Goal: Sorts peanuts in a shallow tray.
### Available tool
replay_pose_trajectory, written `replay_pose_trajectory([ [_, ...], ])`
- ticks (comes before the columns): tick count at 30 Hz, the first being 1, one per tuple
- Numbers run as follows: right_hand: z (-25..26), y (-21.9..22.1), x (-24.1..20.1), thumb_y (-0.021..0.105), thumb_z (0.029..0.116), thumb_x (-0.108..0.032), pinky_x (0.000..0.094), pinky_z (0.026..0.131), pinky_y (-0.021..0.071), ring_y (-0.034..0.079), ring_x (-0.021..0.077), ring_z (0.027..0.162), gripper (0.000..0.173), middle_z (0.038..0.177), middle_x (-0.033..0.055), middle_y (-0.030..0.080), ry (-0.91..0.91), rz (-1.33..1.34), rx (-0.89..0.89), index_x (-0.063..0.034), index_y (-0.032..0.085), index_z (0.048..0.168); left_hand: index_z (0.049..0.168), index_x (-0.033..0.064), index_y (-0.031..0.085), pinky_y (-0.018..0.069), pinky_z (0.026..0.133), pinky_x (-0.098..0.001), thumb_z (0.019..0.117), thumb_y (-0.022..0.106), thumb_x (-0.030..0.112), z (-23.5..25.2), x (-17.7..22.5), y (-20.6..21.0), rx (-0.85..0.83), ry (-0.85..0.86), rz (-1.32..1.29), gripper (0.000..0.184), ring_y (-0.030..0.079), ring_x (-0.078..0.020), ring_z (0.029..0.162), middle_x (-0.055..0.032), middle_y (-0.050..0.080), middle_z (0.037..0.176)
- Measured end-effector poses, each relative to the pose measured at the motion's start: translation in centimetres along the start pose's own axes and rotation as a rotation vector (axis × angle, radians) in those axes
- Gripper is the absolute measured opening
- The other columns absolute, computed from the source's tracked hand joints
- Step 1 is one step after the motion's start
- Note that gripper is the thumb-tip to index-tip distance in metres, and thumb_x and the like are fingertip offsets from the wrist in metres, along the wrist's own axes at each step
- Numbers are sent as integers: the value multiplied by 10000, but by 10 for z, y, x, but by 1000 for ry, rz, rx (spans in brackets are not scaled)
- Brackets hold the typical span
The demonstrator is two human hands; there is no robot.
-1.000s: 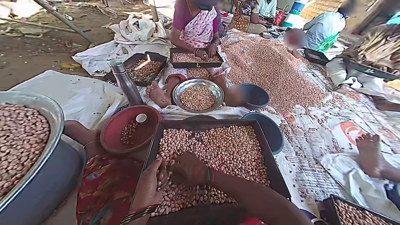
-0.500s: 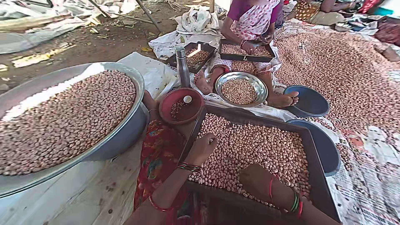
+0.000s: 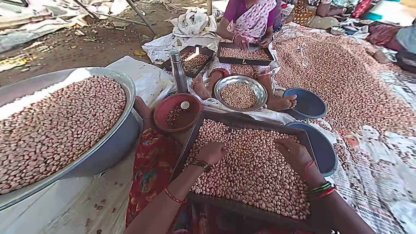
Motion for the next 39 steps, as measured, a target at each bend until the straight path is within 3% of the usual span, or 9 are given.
replay_pose_trajectory([
  [6, 24, 57, -41, 471, 1068, -85, 558, 1067, 470, 643, 423, 1231, 325, 1280, 269, 679, 12, -52, -366, 70, 677, 1266, 1148, -29, 642, 432, 729, -378, 1110, 446, 241, -25, -8, 3, 239, 21, -531, 336, 492, -176, 735, -98, 557, 864],
  [12, -12, 177, -136, 666, 973, -209, 625, 1038, 472, 626, 427, 1250, 262, 1259, 226, 695, -665, 11, -387, -16, 759, 1125, 1007, -11, 614, 345, 495, -128, 1087, 447, 163, -33, -40, -5, 859, 98, -1003, 254, 383, 35, 495, 82, 426, 645],
  [15, -5, 188, -124, 654, 989, -274, 634, 1090, 421, 565, 414, 1335, 310, 1336, 196, 666, -709, -112, -393, -72, 744, 1205, 966, 23, 594, 331, 461, -110, 1091, 444, 145, -33, -46, -2, 834, 99, -1123, 230, 370, 41, 456, 106, 399, 599],
  [18, 28, 152, -76, 530, 1056, -216, 670, 1179, 271, 408, 446, 1465, 377, 1496, 247, 531, -297, -269, -551, -39, 641, 1370, 955, 42, 588, 322, 427, -120, 1096, 439, 146, -31, -46, 0, 782, 71, -1214, 230, 362, 28, 425, 99, 398, 571],
  [22, 28, 86, -16, 529, 1025, -133, 680, 1058, 408, 574, 513, 1271, 315, 1358, 311, 613, 61, -387, -256, 10, 714, 1235, 953, 54, 586, 315, 380, -130, 1112, 403, 145, -32, -46, -4, 701, 56, -1420, 258, 353, 14, 386, 91, 394, 530],
  [25, 25, 50, -6, 455, 1080, -182, 676, 961, 457, 619, 531, 1173, 402, 1408, 313, 568, 331, -536, -466, -35, 575, 1435, 951, 48, 570, 315, 377, -129, 1114, 392, 139, -33, -44, -8, 669, 50, -1515, 257, 351, 14, 379, 88, 390, 521],
  [28, 24, 44, -21, 536, 1051, -152, 663, 801, 518, 700, 527, 965, 301, 1144, 324, 693, 99, -454, -235, 51, 696, 1205, 962, 27, 572, 326, 386, -130, 1111, 399, 132, -31, -41, -8, 641, 64, -1527, 251, 354, 10, 383, 81, 390, 527],
  [35, 61, 119, -81, 389, 1112, -141, 575, 1064, 452, 609, 414, 1277, 381, 1373, 250, 627, 61, -198, -628, 20, 611, 1376, 951, 22, 571, 319, 374, -144, 1111, 404, 130, -31, -47, -3, 624, 9, -1560, 255, 344, -5, 374, 67, 383, 522],
  [39, 44, 160, -115, 573, 1019, -136, 564, 1066, 468, 615, 435, 1257, 337, 1309, 272, 656, -265, -36, -536, 52, 671, 1282, 928, 33, 575, 310, 370, -130, 1109, 413, 130, -32, -48, -6, 656, 9, -1579, 262, 350, 7, 378, 68, 398, 525],
])
Point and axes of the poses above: each hand's wrist, its own z-axis towards the middle knuckle, its own y-axis out of the palm, x = y × z, the point moved 5 cm from there along z, towards the middle knuckle
